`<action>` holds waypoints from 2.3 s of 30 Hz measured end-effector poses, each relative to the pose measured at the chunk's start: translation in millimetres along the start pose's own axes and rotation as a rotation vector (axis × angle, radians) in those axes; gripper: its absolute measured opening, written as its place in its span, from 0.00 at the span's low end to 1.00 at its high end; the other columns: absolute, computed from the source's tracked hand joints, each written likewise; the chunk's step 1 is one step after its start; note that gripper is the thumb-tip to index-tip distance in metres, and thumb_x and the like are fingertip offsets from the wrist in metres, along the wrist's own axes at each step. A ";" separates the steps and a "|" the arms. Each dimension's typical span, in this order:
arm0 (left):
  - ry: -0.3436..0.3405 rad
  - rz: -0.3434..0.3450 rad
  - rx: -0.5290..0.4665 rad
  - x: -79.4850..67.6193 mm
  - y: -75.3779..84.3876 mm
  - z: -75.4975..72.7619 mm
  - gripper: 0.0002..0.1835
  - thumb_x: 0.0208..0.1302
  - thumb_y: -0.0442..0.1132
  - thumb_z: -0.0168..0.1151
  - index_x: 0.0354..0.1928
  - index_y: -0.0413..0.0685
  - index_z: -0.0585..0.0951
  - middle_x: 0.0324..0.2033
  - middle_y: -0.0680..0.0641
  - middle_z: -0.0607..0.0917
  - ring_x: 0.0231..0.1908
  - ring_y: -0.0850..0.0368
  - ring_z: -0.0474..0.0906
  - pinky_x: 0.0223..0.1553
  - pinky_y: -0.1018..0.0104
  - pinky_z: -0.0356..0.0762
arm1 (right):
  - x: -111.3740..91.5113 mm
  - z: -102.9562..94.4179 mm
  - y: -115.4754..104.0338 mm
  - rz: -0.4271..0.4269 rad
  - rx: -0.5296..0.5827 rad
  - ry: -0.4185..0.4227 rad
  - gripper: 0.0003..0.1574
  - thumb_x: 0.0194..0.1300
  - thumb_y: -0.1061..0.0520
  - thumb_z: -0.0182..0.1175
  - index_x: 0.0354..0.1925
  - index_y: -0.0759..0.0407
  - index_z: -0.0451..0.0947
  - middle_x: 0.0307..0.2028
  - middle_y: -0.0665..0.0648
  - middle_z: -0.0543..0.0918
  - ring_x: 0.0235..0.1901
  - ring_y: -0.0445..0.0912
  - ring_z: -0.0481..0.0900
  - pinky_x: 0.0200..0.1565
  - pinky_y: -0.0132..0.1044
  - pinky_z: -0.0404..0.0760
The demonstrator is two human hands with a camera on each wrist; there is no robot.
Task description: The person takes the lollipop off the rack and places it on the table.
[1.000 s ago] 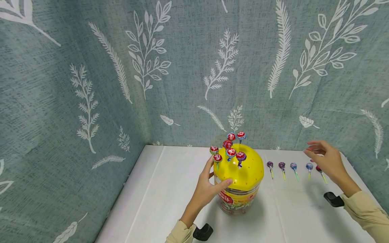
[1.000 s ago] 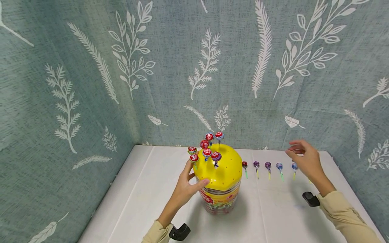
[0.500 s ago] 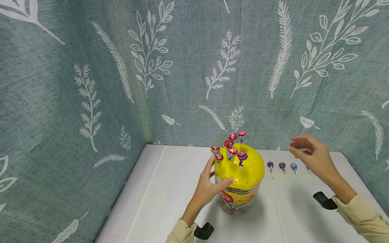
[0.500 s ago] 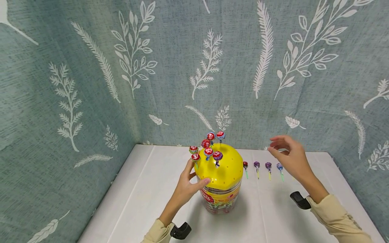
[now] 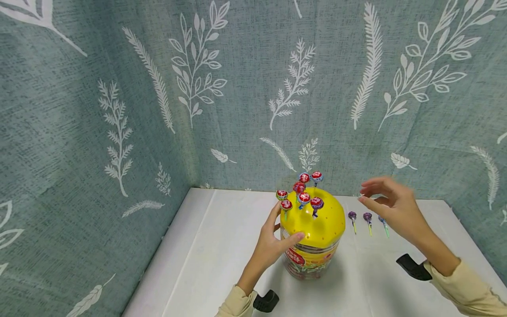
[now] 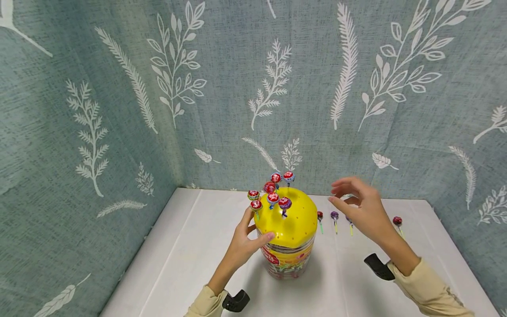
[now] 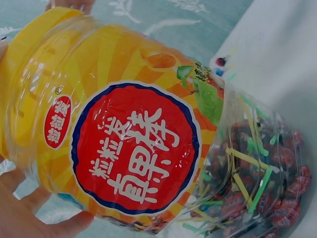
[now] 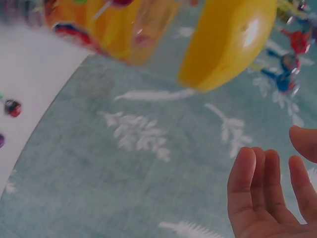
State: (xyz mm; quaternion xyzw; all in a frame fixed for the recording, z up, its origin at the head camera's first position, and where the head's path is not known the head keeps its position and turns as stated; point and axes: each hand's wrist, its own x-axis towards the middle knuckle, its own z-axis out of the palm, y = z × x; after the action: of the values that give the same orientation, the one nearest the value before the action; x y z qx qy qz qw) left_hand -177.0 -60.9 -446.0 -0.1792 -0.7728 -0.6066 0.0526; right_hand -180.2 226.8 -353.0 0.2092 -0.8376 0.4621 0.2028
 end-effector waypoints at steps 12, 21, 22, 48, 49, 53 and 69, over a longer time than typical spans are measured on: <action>0.001 -0.001 0.002 0.4 -1.1 -0.5 0.46 0.54 0.58 0.65 0.73 0.62 0.54 0.67 0.56 0.63 0.65 0.54 0.59 0.58 0.47 0.66 | -0.2 33.8 -35.2 -0.059 0.093 -0.095 0.22 0.55 0.71 0.65 0.49 0.62 0.74 0.41 0.56 0.80 0.39 0.40 0.79 0.38 0.27 0.80; -0.002 -0.007 0.005 0.4 -1.1 -1.1 0.46 0.55 0.58 0.65 0.72 0.65 0.54 0.67 0.57 0.63 0.65 0.55 0.59 0.58 0.47 0.65 | 2.1 61.2 -49.9 -0.076 0.222 -0.130 0.25 0.53 0.72 0.66 0.49 0.66 0.70 0.41 0.54 0.81 0.40 0.43 0.80 0.40 0.32 0.81; -0.004 -0.004 0.003 0.4 -1.2 -1.0 0.46 0.55 0.58 0.65 0.72 0.65 0.54 0.67 0.57 0.63 0.65 0.55 0.59 0.58 0.47 0.66 | 2.1 63.9 -50.6 -0.076 0.232 -0.132 0.25 0.53 0.72 0.66 0.48 0.67 0.69 0.41 0.54 0.81 0.41 0.43 0.80 0.40 0.32 0.81; -0.007 0.007 -0.008 0.0 -2.2 -1.1 0.46 0.54 0.58 0.66 0.72 0.69 0.53 0.67 0.60 0.62 0.66 0.58 0.57 0.58 0.49 0.65 | 6.0 51.8 -56.2 -0.075 0.304 0.006 0.26 0.50 0.78 0.63 0.47 0.68 0.68 0.39 0.57 0.80 0.39 0.46 0.81 0.37 0.33 0.82; -0.006 0.009 -0.009 0.1 -2.3 -1.0 0.46 0.54 0.58 0.66 0.72 0.68 0.53 0.67 0.60 0.62 0.66 0.58 0.57 0.58 0.49 0.65 | 5.8 49.9 -55.1 -0.071 0.293 0.006 0.26 0.51 0.78 0.64 0.47 0.67 0.68 0.39 0.57 0.80 0.39 0.45 0.81 0.37 0.33 0.82; -0.002 0.011 -0.010 0.5 -2.2 -0.6 0.46 0.54 0.57 0.66 0.72 0.67 0.53 0.67 0.59 0.62 0.66 0.58 0.57 0.58 0.49 0.66 | 3.3 43.1 -50.6 -0.047 0.254 0.017 0.27 0.51 0.76 0.65 0.48 0.66 0.68 0.39 0.57 0.80 0.38 0.43 0.80 0.35 0.33 0.82; 0.006 0.009 -0.002 0.1 -3.2 -0.8 0.46 0.54 0.57 0.66 0.72 0.68 0.54 0.67 0.59 0.63 0.66 0.58 0.57 0.58 0.49 0.66 | -18.7 27.2 -26.6 0.114 0.298 0.046 0.25 0.54 0.74 0.63 0.50 0.68 0.67 0.39 0.57 0.81 0.33 0.46 0.81 0.28 0.41 0.83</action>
State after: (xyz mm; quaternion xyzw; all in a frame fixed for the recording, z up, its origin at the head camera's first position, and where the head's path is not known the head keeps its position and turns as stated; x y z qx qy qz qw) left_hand -178.2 -62.4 -448.7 -0.1810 -0.7710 -0.6078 0.0576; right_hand -154.4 193.6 -358.0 0.1783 -0.7655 0.5967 0.1618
